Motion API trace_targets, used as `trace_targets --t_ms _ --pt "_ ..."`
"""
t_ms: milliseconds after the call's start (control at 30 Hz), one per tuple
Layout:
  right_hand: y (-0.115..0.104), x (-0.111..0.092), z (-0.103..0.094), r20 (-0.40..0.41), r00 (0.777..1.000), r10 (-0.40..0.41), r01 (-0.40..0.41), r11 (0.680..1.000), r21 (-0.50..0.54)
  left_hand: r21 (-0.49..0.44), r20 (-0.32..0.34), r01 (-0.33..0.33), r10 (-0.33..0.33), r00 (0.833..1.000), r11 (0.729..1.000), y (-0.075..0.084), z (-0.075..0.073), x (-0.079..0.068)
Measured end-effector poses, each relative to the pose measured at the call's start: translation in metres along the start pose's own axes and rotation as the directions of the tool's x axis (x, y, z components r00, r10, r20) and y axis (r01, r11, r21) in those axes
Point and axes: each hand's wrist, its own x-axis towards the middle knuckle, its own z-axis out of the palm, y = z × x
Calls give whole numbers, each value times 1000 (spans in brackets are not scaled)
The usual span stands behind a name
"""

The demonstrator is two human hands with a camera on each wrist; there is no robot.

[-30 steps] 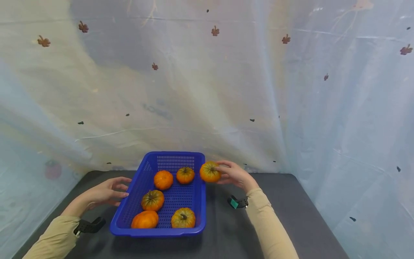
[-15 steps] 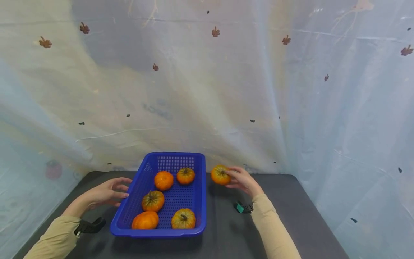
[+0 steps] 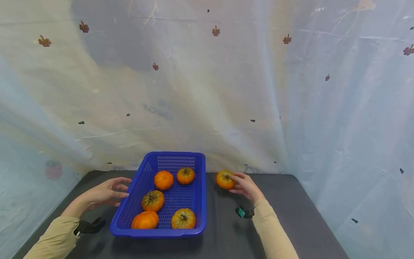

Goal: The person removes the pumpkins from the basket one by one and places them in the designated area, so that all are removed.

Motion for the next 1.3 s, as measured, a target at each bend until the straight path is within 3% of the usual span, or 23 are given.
trace_targets --t_ms 700,1300 --pt "19 1 0 -62 998 27 -31 998 -53 1 12 -3 3 1000 1000 -2 -4 3" --pt "18 0 10 -92 996 5 -14 995 -102 6 -6 13 -13 1000 1000 -2 -2 3"
